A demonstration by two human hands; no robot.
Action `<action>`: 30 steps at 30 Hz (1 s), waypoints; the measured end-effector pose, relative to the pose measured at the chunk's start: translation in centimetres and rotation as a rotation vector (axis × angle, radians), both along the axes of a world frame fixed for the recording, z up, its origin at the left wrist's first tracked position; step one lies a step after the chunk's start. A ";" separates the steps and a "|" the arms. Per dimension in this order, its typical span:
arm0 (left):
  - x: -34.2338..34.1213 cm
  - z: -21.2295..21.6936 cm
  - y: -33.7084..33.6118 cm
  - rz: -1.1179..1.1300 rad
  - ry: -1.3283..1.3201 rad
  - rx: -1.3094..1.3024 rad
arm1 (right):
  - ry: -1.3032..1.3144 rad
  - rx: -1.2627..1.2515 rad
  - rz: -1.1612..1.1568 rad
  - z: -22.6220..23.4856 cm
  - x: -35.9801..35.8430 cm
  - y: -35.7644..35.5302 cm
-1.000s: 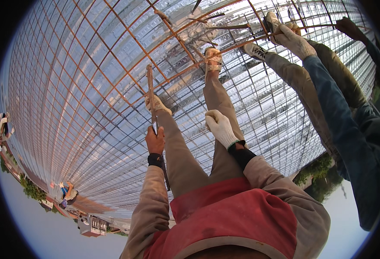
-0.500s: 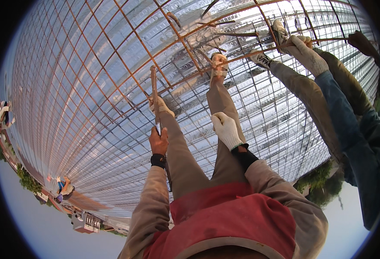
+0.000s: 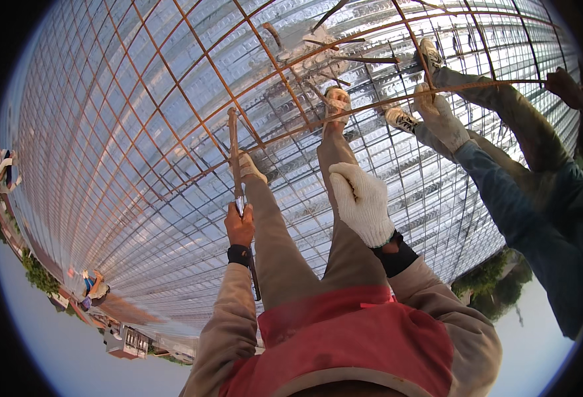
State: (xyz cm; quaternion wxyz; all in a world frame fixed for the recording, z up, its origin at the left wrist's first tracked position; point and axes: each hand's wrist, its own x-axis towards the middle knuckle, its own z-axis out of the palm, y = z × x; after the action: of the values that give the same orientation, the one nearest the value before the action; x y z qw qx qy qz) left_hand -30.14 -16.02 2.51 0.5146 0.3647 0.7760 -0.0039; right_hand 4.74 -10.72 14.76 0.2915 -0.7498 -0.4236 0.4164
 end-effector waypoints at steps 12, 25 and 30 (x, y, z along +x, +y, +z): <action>-1.1 -3.6 -1.8 -0.068 -0.032 0.013 | -0.773 -0.082 1.016 -16.0 14.7 30.7; -3.0 -3.5 -4.3 -0.001 -0.045 0.123 | -0.790 -0.175 0.953 -16.1 12.8 32.0; -2.6 -2.3 -2.9 0.124 -0.098 0.015 | -0.799 -0.187 0.926 -16.1 12.2 31.8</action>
State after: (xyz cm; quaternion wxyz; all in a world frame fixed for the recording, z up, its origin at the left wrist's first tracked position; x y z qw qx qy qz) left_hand -32.78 -18.93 0.25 0.5483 0.3196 0.7710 0.0519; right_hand 16.96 21.08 -1.37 -0.1676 -0.6084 -0.7432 0.2221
